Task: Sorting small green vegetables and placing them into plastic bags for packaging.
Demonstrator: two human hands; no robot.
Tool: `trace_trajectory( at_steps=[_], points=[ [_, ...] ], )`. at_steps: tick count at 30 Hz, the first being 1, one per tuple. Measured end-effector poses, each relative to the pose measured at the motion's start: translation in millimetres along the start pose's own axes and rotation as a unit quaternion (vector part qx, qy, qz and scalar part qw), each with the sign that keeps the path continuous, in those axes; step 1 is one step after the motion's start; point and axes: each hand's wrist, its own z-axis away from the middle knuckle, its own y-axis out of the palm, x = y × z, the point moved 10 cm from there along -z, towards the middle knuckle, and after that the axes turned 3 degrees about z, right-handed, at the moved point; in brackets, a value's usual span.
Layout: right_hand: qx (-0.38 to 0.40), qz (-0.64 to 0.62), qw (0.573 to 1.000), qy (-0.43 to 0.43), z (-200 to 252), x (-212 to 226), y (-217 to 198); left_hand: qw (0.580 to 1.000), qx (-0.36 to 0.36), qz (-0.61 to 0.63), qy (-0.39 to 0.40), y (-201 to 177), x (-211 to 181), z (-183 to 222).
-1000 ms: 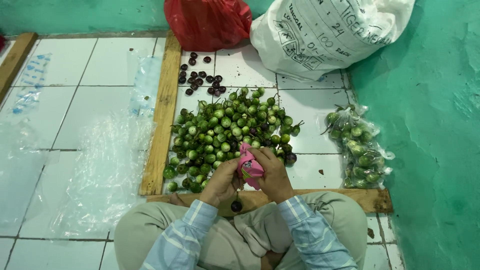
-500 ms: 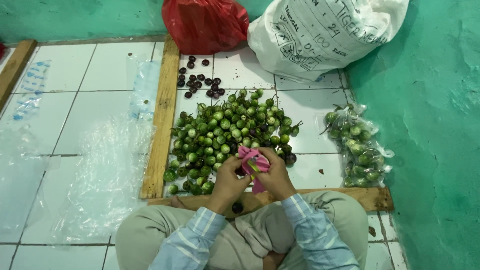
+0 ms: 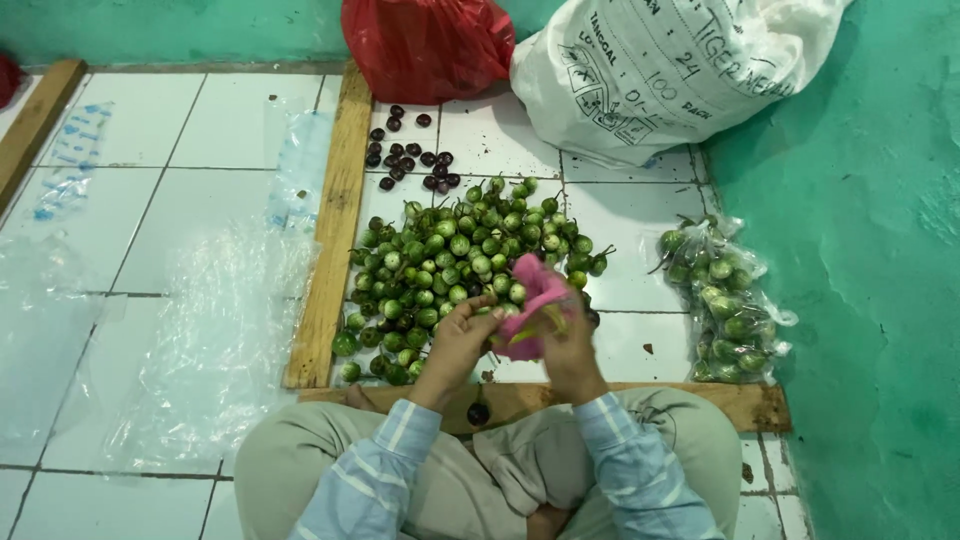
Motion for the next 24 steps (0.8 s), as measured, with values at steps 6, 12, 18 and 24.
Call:
trace_trajectory(
  at_steps=[6,12,18,24],
  points=[
    [0.126,0.242,0.958,-0.088,7.6,-97.7,15.4,0.978,0.041,0.171,-0.114,-44.2,95.4,-50.2],
    [0.060,0.247,0.963,-0.092,7.3,-101.5,-2.3,0.981,0.078,0.118,-0.131,-28.0,75.1,-32.4],
    [-0.017,0.113,0.992,-0.043,-3.0,-80.5,-24.1,0.984,0.019,-0.173,-0.024,-12.9,9.1,-4.7],
    [-0.071,0.124,0.990,-0.017,-6.2,-113.3,-56.0,0.822,-0.007,-0.561,-0.092,-97.6,43.3,-9.2]
  ],
)
